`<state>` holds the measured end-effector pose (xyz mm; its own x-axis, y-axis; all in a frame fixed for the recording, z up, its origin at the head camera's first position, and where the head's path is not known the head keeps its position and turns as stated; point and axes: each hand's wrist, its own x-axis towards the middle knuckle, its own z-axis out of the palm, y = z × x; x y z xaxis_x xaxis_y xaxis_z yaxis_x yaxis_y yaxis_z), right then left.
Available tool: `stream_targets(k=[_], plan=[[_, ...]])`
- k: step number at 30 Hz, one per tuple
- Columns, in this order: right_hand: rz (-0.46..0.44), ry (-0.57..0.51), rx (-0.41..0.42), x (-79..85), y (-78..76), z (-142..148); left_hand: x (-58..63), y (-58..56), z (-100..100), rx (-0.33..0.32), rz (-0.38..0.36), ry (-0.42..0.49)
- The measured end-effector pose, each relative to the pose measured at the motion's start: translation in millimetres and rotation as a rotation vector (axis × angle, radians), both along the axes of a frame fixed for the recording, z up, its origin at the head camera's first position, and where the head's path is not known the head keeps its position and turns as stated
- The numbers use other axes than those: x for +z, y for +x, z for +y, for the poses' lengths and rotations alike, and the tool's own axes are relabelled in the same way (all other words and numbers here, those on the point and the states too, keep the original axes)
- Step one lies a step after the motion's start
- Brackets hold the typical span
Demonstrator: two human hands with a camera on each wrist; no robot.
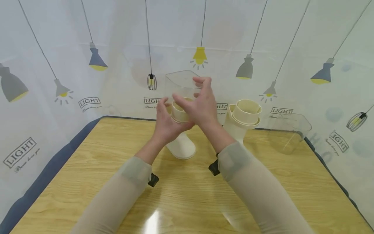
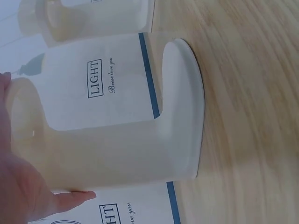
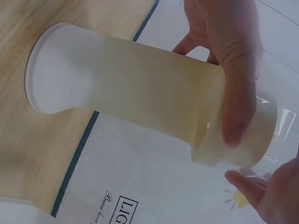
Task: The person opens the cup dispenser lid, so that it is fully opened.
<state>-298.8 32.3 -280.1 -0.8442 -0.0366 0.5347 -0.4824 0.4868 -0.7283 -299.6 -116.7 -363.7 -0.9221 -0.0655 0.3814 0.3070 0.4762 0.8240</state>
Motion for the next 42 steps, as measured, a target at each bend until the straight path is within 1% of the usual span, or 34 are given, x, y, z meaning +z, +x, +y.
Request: stream_targets(k=[4, 7, 10, 15, 17, 20, 25, 27, 30, 32, 35, 37, 40, 42], plan=[[0.042, 0.093, -0.045, 4.4, 2.3, 2.3, 2.1, -2.8, 0.1, -0.012, 0.015, -0.022], [0.027, 0.092, -0.049, 8.0, 2.9, 3.1, 2.5, -4.0, -2.0, -0.015, 0.022, -0.02], [-0.022, 0.078, -0.047, 10.2, 4.7, 1.2, 1.2, -3.2, -5.1, -0.013, 0.015, -0.008], [0.013, 0.158, -0.077, 10.8, 6.3, -0.8, -0.3, -3.0, -8.3, -0.026, 0.006, -0.019], [0.023, 0.157, -0.076, 11.6, 6.2, -0.4, -0.6, -3.1, -9.5, -0.027, 0.005, -0.022], [0.009, 0.14, -0.069, 13.1, 6.5, -0.7, -0.9, -2.2, -12.1, -0.022, -0.005, -0.025], [0.041, 0.214, -0.067, 16.3, 7.6, -1.3, -0.8, -2.2, -15.4, -0.029, -0.003, -0.028], [0.036, 0.213, -0.063, 17.5, 7.0, -0.5, -0.6, -2.1, -15.9, -0.032, 0.008, -0.03], [0.004, 0.184, -0.054, 20.3, 6.0, 1.4, 0.5, -2.0, -15.9, -0.034, 0.016, -0.031], [-0.012, 0.201, -0.046, 20.7, 6.7, 2.4, 0.4, -1.3, -15.4, -0.035, 0.005, -0.035], [-0.004, 0.222, -0.04, 20.8, 8.2, 3.8, 0.3, -0.4, -14.8, -0.038, -0.002, -0.037], [-0.013, 0.202, -0.036, 21.2, 8.8, 4.6, 0.5, -0.2, -14.7, -0.038, 0.006, -0.041], [-0.039, 0.141, -0.028, 21.8, 9.9, 5.8, 1.0, -0.3, -15.3, -0.04, 0.023, -0.047], [-0.033, 0.152, -0.012, 21.9, 11.4, 6.2, 1.7, 0.0, -16.3, -0.041, 0.025, -0.049]])
